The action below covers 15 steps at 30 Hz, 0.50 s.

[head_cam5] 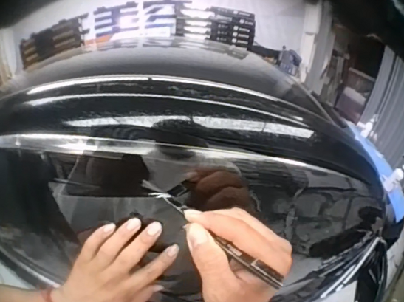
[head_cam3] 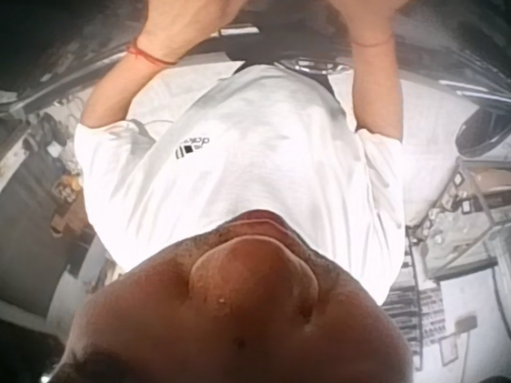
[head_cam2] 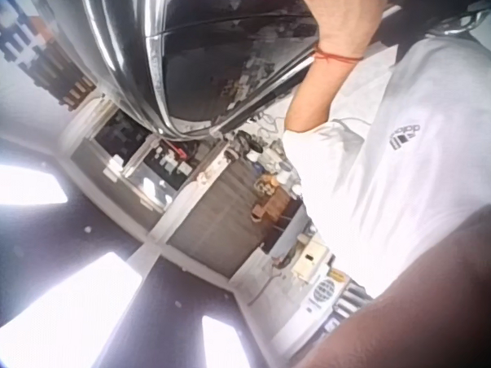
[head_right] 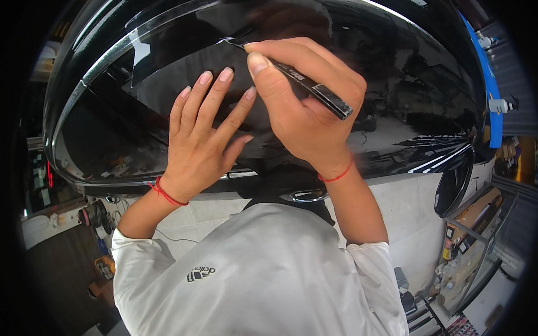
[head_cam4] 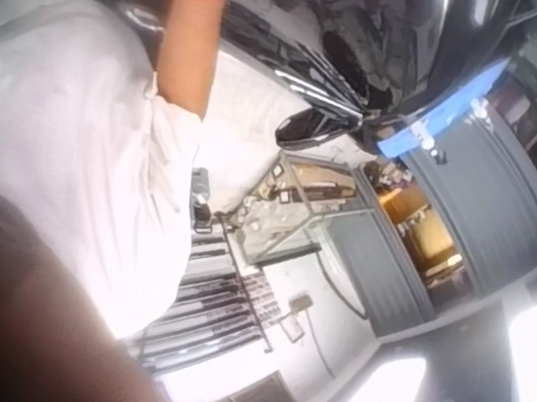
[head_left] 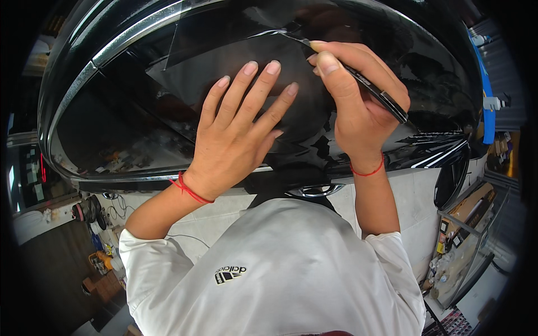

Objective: The person measures and cuts a piece of tint film on a glass surface using a ruler and utility knife. They then spray the car window with a liquid solution and apply the cut film to the glass, smoothing it out by hand and trimming the edges with a blade.

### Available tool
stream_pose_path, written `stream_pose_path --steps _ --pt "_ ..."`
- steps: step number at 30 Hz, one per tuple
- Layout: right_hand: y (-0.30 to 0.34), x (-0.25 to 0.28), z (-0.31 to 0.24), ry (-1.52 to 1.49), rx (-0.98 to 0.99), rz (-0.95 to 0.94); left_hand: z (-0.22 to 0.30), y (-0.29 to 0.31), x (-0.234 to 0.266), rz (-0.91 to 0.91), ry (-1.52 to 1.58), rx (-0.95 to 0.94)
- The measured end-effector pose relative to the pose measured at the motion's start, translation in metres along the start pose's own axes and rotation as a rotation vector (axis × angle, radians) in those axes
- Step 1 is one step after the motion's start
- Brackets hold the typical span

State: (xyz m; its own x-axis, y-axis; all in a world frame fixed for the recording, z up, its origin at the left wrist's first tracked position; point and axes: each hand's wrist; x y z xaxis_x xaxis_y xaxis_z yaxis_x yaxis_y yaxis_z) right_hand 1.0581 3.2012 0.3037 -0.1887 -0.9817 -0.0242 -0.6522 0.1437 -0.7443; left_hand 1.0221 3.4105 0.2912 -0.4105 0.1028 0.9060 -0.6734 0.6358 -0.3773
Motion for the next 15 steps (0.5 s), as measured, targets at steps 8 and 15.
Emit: stream_pose_path --steps 8,15 --pt "-0.003 0.009 0.011 -0.016 0.145 0.023 0.030 -0.019 -0.004 0.159 0.145 0.112" --pt "-0.003 0.004 0.020 -0.082 0.242 0.051 0.084 -0.049 -0.021 0.442 0.217 0.478"
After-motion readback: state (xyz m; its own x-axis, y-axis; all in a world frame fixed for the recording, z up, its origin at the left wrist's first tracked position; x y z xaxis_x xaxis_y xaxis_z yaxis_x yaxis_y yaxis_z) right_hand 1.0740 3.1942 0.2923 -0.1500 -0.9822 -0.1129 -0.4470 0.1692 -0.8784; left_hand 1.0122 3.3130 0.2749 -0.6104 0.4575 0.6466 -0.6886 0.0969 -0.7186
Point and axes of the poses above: each hand's wrist, its own y-axis away from the middle knuckle, its own x-axis out of the back of the hand, z = x × y, and after that the axes turned 6 degrees about -y, right-handed
